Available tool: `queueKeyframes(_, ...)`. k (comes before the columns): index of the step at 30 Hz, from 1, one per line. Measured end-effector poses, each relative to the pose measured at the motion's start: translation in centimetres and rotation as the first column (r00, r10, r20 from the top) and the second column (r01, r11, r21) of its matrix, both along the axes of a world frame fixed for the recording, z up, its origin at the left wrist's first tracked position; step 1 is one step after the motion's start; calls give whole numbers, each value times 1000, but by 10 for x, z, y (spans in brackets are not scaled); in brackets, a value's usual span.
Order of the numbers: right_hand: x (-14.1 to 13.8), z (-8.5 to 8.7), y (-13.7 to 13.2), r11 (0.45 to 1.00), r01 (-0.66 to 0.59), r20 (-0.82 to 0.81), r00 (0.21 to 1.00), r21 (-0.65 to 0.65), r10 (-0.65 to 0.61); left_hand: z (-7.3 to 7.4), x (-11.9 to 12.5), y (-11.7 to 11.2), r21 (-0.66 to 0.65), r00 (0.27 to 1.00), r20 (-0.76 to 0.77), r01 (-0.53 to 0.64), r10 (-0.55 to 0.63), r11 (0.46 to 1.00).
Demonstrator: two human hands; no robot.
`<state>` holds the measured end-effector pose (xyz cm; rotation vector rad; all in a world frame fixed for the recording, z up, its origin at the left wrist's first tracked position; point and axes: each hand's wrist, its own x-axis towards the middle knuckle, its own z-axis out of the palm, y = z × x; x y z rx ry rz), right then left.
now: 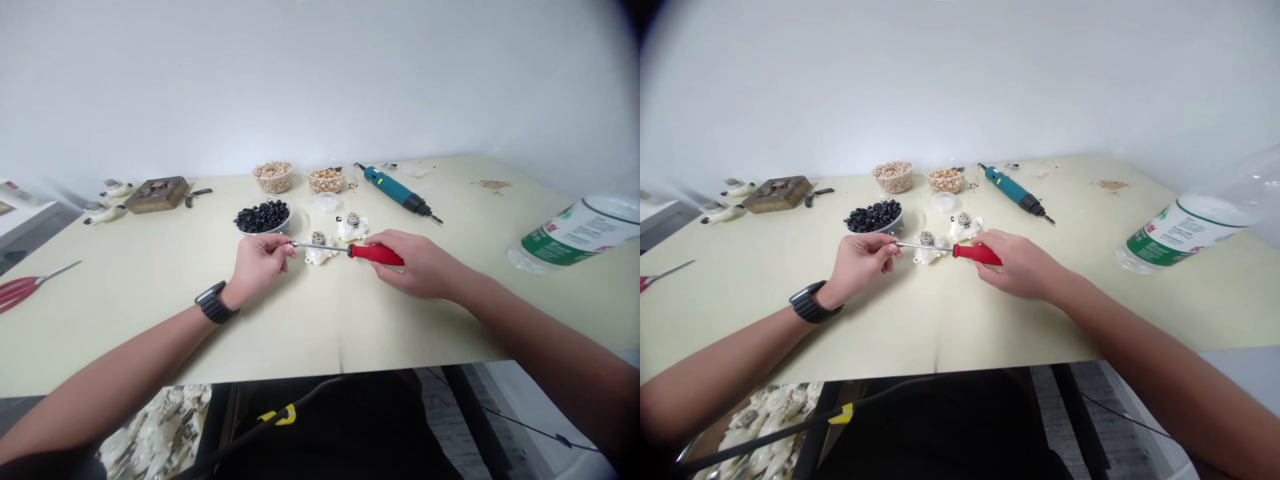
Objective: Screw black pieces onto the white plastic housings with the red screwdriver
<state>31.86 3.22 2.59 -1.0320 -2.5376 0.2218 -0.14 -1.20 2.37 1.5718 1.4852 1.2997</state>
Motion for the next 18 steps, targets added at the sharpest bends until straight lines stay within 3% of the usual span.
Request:
queueKeyframes(3,2,-1,2,996,-81,-65,994,35,83,0,0,1,-10,1000,-4,-2,2,1000)
queueKeyframes(8,2,-1,2,997,75,22,997,2,-75,-4,2,0,-8,999,-48,19,-19,1000)
queueKeyframes(14,2,-3,5,999,-51,-31,998,-11,50,-3,2,0,-7,1000,-20,4,-4,1000)
queueKeyframes(18,4,-3,6,994,110,38,993,6,-110,-3,5,-2,-17,999,-24,40,-40,999)
